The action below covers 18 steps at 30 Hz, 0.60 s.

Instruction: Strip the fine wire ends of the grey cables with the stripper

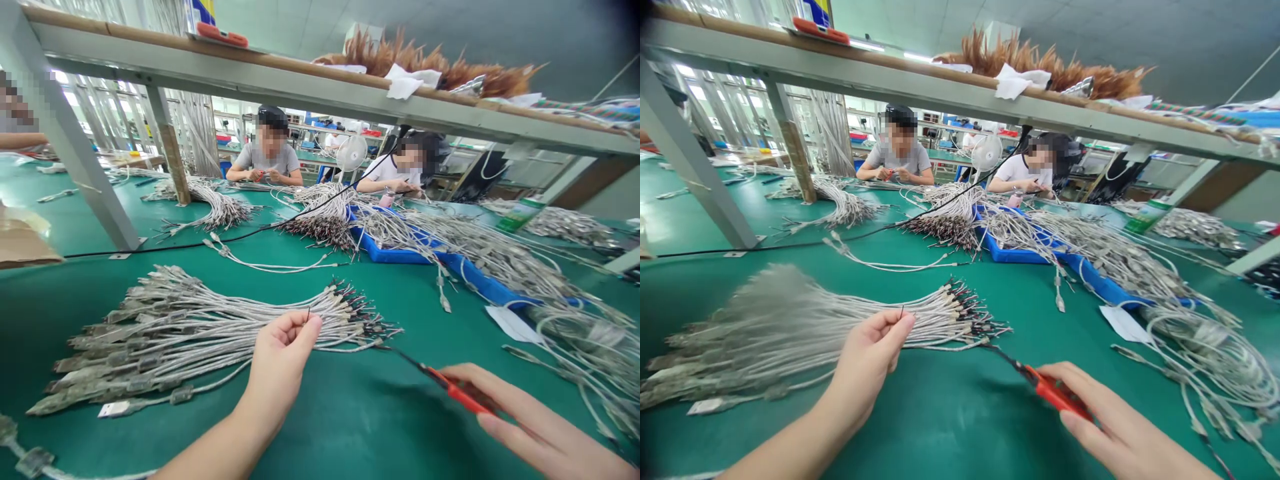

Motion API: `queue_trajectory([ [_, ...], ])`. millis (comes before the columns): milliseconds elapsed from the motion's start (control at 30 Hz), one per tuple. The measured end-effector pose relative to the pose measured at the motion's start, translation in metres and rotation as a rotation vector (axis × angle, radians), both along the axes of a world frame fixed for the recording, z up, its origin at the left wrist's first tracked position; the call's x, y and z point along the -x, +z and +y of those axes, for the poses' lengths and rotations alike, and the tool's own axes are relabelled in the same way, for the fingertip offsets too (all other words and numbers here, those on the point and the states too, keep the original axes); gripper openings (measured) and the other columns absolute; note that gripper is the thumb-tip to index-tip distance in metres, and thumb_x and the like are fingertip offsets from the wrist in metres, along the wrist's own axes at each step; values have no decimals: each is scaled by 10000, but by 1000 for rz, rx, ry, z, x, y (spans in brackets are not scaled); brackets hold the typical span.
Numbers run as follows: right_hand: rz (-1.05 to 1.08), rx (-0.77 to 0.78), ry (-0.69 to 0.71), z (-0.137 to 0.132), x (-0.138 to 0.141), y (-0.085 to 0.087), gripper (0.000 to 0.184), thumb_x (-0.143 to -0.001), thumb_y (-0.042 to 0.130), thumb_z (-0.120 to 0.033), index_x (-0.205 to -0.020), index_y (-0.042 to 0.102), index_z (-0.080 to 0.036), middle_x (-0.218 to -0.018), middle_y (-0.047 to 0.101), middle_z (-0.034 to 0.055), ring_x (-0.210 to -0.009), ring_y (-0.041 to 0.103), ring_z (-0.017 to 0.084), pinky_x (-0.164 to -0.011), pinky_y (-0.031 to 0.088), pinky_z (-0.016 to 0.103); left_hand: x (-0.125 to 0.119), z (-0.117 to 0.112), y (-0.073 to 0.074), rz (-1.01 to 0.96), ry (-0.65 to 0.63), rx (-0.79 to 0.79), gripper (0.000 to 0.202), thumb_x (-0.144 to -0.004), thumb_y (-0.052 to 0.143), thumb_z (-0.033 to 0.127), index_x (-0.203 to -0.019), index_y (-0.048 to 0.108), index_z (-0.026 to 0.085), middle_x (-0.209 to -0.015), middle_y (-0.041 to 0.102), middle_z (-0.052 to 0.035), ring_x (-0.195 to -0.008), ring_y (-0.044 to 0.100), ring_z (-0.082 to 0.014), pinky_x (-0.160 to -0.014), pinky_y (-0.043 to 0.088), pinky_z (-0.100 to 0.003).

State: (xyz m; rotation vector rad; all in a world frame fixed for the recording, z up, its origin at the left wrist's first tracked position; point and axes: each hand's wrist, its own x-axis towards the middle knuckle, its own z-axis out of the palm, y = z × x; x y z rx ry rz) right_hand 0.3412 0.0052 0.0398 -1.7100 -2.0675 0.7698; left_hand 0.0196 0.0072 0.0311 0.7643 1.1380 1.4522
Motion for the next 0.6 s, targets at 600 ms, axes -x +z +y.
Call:
queue_trajectory([
  [600, 1136, 255, 114, 45, 192, -9, 327, -796, 773, -360, -1050, 645, -199, -783, 583, 9, -659, 509, 167, -589, 433, 294, 0, 4, 4, -57, -55, -29, 268, -732, 745, 381, -690, 682, 124, -474, 375, 60, -409, 178, -23, -368, 99, -169],
])
